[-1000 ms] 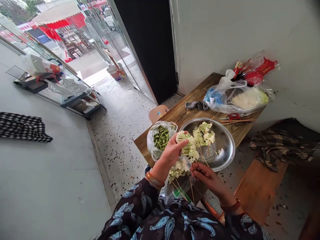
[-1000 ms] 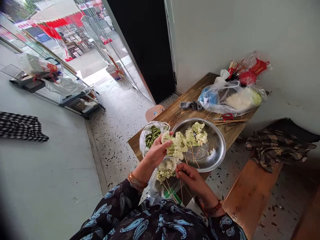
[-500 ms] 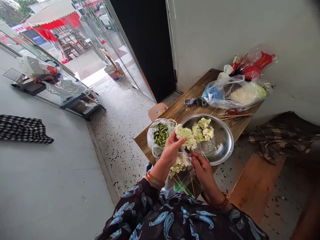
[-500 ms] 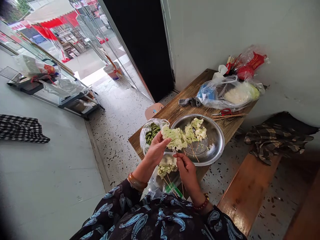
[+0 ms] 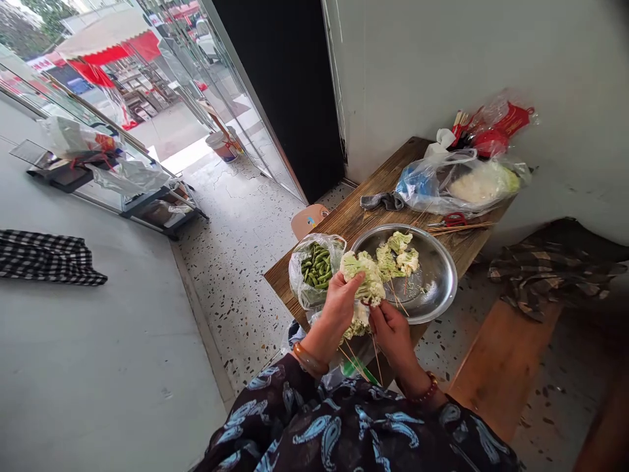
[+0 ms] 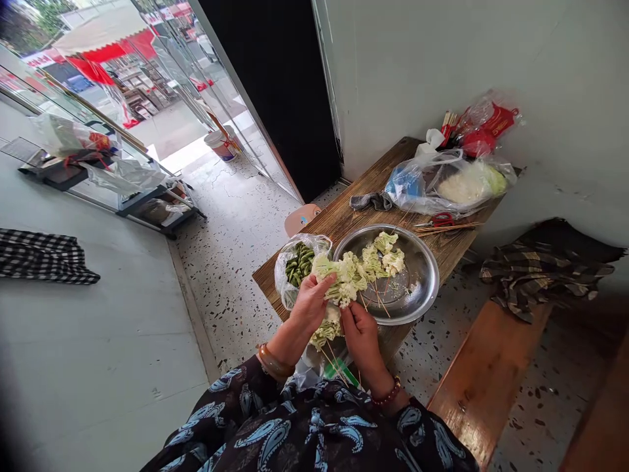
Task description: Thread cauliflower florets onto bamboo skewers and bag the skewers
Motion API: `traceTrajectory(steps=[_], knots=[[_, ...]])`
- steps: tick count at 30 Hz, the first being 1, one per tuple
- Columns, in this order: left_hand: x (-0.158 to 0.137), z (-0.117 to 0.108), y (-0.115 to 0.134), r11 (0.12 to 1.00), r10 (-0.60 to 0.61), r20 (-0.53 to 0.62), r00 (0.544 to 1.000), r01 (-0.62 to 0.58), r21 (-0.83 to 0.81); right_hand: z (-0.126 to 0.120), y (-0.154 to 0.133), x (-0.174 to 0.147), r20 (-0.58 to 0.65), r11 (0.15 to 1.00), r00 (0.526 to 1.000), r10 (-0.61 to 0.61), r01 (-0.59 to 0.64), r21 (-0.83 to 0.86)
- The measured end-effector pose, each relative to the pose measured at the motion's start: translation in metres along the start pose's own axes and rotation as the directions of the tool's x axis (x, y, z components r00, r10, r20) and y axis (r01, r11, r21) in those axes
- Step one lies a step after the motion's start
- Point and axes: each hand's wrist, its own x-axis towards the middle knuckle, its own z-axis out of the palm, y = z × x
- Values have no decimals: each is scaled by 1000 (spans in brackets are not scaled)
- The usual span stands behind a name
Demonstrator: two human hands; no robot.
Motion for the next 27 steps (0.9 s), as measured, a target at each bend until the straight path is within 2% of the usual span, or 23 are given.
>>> traceTrajectory(steps=[6,19,23,27], knots=[[-8,2,-5,1000,11,-2,1000,-11,6,-2,-1,-6,-83,997,995,-53,48,-58],[-19,6,-17,1000,-13,58,998,12,25,-14,-5,-11,-91,995,994,-63,55,-81],[-17,12,-4,998,-55,84,995,56,-7,-19,-9,-8,-98,992,993,-70,59,-113],[-12,17,15,999,-21,15,1000,21,-49,-17,-3,-10,-71,993,996,-53,45,-109]])
